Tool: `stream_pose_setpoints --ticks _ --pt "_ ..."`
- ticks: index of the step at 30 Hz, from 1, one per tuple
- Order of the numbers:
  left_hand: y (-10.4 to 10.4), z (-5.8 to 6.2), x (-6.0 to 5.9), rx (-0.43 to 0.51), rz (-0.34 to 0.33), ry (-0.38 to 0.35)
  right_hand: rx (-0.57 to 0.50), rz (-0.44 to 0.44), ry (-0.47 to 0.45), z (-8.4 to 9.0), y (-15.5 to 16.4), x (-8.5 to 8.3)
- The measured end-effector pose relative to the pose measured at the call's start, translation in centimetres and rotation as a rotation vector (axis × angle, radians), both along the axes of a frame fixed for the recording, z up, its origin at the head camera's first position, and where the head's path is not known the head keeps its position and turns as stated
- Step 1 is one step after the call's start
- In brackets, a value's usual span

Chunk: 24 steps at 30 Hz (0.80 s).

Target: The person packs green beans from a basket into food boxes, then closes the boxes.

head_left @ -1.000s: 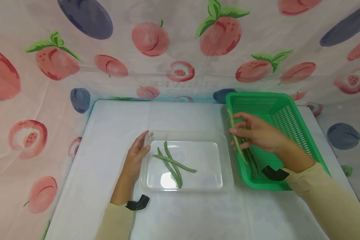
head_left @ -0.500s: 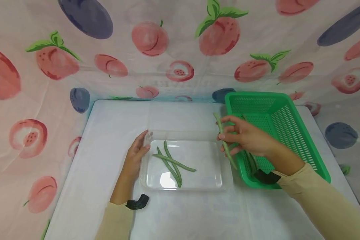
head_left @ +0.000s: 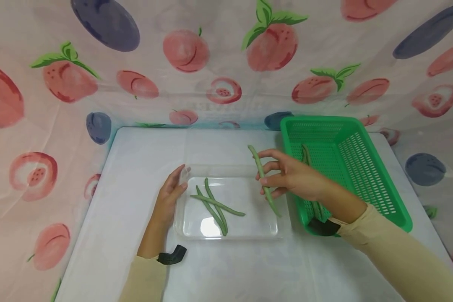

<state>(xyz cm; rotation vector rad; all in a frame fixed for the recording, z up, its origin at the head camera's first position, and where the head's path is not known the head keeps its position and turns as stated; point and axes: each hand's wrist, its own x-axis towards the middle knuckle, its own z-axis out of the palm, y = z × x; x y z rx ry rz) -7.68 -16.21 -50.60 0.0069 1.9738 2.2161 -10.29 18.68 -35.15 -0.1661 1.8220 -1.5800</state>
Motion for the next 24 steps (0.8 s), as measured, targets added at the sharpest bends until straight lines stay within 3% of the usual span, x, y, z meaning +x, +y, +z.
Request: stream_pose_setpoints --ticks 8,24 --pt "-0.1 -0.1 -0.1 0.011 -0.002 0.004 0.07 0.002 0.02 -0.3 -1.6 0.2" --pt "-0.1 -0.1 0.0 -0.006 0.001 0.002 0.029 0.022 -0.031 0.1 -4.5 0.2"
